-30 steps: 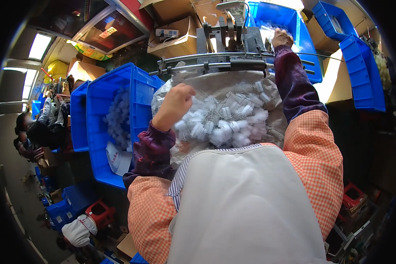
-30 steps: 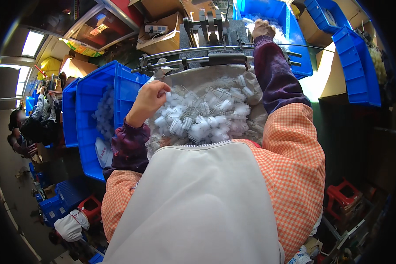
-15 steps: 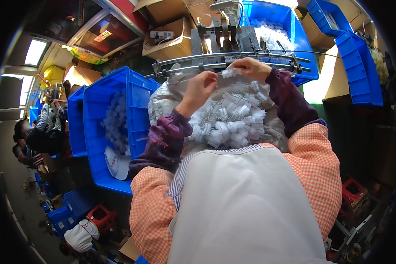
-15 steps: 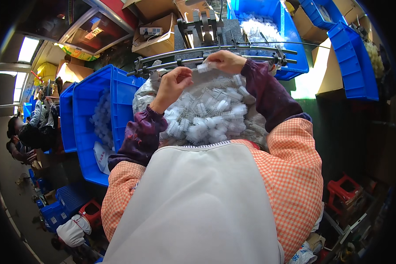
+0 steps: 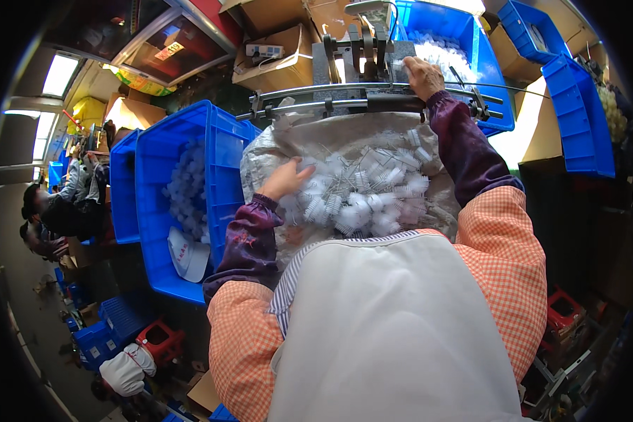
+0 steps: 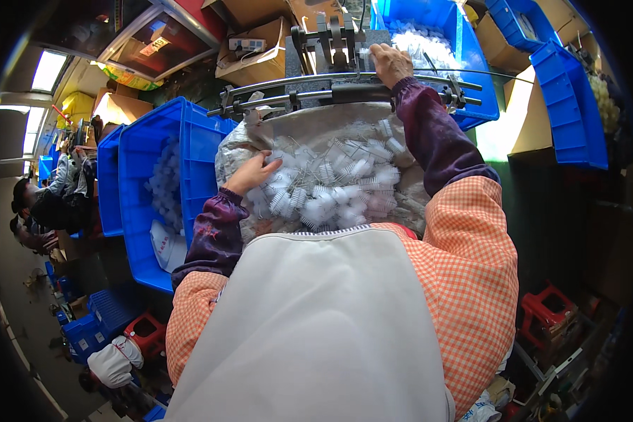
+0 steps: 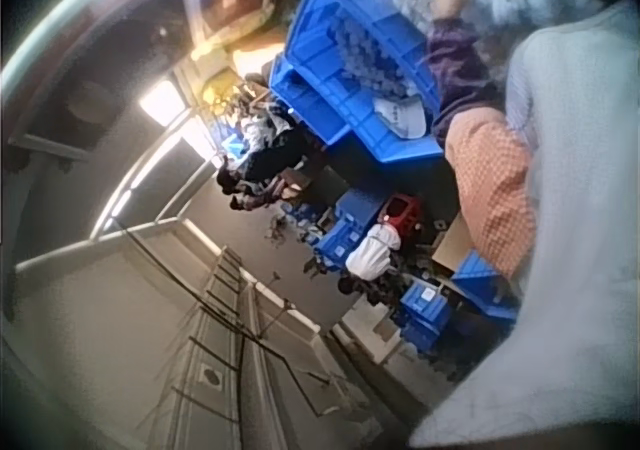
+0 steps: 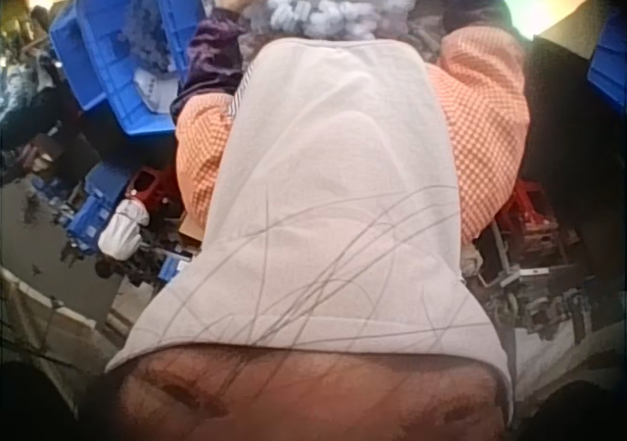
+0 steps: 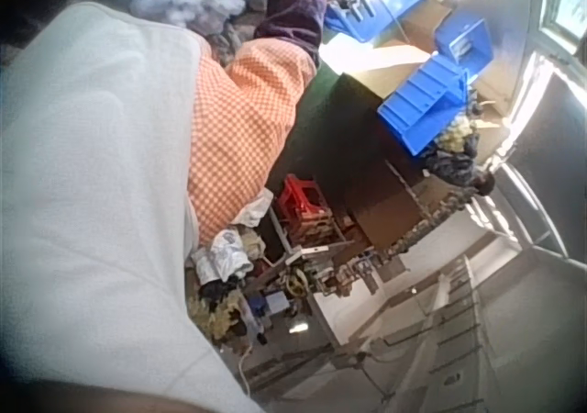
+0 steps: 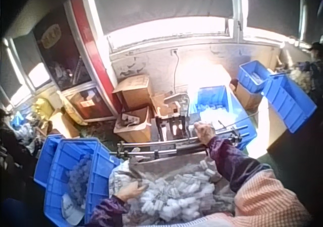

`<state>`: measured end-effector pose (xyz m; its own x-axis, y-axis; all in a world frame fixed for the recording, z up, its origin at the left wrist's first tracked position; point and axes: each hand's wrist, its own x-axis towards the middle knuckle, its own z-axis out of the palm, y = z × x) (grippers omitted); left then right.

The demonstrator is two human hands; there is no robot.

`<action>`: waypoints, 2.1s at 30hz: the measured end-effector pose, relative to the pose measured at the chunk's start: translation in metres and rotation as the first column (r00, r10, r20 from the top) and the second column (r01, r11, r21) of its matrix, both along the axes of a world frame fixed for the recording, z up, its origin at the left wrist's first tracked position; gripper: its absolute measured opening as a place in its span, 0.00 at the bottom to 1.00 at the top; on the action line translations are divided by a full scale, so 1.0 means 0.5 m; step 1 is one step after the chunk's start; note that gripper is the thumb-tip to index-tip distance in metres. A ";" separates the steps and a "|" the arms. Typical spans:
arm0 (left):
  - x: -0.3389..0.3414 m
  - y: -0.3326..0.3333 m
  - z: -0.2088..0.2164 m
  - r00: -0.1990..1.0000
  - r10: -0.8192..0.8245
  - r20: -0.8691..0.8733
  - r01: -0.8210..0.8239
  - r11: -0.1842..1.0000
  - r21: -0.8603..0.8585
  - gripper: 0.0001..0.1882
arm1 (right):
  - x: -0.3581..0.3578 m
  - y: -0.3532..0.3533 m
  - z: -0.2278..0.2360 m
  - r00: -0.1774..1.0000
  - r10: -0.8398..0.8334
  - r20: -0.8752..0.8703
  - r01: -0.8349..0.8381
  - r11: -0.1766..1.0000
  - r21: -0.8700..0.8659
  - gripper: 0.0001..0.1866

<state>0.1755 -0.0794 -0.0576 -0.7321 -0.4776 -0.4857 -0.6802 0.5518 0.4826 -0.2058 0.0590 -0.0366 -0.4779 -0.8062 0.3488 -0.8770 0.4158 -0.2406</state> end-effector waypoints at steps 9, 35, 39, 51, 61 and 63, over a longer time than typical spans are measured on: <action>-0.009 0.020 -0.013 0.974 0.195 -0.119 -0.158 0.952 0.263 0.29 | -0.035 -0.074 -0.039 0.984 -0.142 -0.109 0.153 0.983 0.100 0.09; -0.077 0.037 -0.009 0.842 0.216 -0.495 -0.115 0.967 0.227 0.13 | -0.007 -0.035 -0.005 0.931 -0.357 -0.079 0.366 0.902 0.230 0.16; -0.098 0.032 -0.006 0.743 0.308 -0.594 -0.105 0.930 0.351 0.12 | -0.007 -0.052 -0.018 0.931 -0.364 -0.013 0.351 0.888 0.296 0.19; -0.115 0.021 0.057 0.584 0.281 -0.762 -0.187 0.960 0.210 0.10 | 0.082 -0.132 -0.027 0.955 -0.278 -0.102 0.293 0.939 0.182 0.15; -0.117 0.038 0.093 0.561 0.417 -0.715 -0.084 0.888 0.452 0.09 | -0.006 -0.060 -0.031 0.949 -0.310 -0.062 0.316 0.926 0.205 0.16; -0.129 0.051 0.105 0.566 0.421 -0.709 -0.046 0.875 0.482 0.10 | -0.041 -0.049 -0.044 0.951 -0.309 0.027 0.301 0.941 0.156 0.17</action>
<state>0.1108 -0.0541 -0.0052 -0.7919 -0.6094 0.0387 -0.0134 0.0806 0.9967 -0.2261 0.0343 -0.0586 -0.7226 -0.6598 0.2062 -0.6911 0.6956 -0.1962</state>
